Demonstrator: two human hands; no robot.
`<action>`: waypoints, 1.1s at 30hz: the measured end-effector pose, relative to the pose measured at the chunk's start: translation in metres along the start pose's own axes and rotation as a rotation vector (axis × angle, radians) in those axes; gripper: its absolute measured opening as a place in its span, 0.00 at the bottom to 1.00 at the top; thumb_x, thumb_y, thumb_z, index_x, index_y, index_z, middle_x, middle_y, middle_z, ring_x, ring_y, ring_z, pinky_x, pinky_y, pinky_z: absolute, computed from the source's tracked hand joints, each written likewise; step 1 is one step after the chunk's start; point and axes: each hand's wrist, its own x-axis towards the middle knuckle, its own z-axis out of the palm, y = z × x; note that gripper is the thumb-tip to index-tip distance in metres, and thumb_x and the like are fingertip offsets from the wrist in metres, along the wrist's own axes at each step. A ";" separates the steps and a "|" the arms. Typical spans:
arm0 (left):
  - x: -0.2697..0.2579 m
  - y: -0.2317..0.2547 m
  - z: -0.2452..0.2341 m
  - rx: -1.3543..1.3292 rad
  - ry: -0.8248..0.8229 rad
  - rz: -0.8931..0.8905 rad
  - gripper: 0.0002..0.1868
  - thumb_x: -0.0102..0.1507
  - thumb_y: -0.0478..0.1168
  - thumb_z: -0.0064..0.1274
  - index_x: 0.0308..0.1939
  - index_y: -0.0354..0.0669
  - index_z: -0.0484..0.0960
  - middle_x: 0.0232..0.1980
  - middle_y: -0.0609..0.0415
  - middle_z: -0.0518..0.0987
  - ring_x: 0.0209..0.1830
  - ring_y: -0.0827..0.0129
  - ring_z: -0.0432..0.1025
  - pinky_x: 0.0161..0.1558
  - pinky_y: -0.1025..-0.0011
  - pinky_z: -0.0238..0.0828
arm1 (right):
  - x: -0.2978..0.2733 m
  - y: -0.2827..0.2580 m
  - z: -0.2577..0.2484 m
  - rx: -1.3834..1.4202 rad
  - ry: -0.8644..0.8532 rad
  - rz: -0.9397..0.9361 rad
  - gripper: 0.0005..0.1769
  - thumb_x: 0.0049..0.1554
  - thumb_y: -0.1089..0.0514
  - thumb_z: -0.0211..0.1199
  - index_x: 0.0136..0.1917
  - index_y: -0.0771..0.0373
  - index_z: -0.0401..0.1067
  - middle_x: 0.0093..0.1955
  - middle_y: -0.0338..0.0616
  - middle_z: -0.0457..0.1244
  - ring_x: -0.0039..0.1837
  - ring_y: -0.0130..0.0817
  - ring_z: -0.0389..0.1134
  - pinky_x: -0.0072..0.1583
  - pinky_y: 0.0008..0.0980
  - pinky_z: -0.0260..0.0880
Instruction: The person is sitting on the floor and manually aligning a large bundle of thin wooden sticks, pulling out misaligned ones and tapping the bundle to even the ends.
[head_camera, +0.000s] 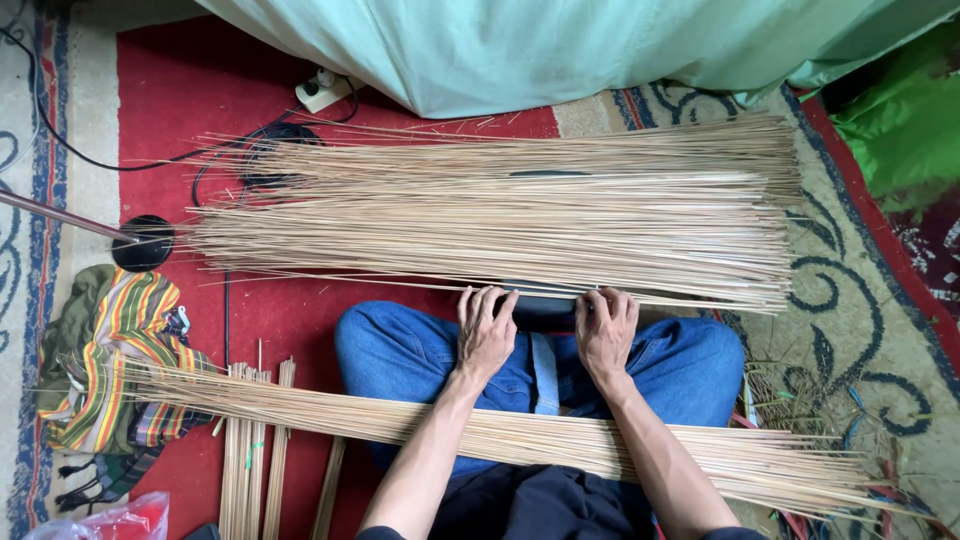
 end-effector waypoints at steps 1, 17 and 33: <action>0.000 0.000 0.000 0.002 0.002 0.001 0.22 0.58 0.35 0.54 0.57 0.50 0.83 0.54 0.52 0.74 0.61 0.59 0.71 0.71 0.46 0.57 | 0.001 -0.001 -0.002 0.010 -0.001 -0.006 0.06 0.59 0.54 0.69 0.49 0.54 0.76 0.51 0.40 0.62 0.58 0.46 0.65 0.60 0.42 0.68; -0.006 -0.005 0.001 0.025 0.014 -0.014 0.17 0.58 0.30 0.54 0.50 0.46 0.82 0.50 0.52 0.74 0.59 0.59 0.72 0.69 0.51 0.60 | 0.001 -0.005 -0.024 0.080 -0.031 -0.119 0.06 0.57 0.63 0.69 0.50 0.57 0.80 0.53 0.46 0.67 0.59 0.49 0.69 0.61 0.43 0.71; 0.005 -0.001 -0.005 0.063 0.042 -0.033 0.09 0.65 0.31 0.50 0.48 0.45 0.80 0.53 0.52 0.77 0.61 0.60 0.73 0.71 0.53 0.60 | 0.003 -0.010 -0.026 -0.064 -0.090 -0.154 0.11 0.60 0.62 0.64 0.56 0.59 0.79 0.56 0.46 0.65 0.60 0.46 0.68 0.52 0.38 0.69</action>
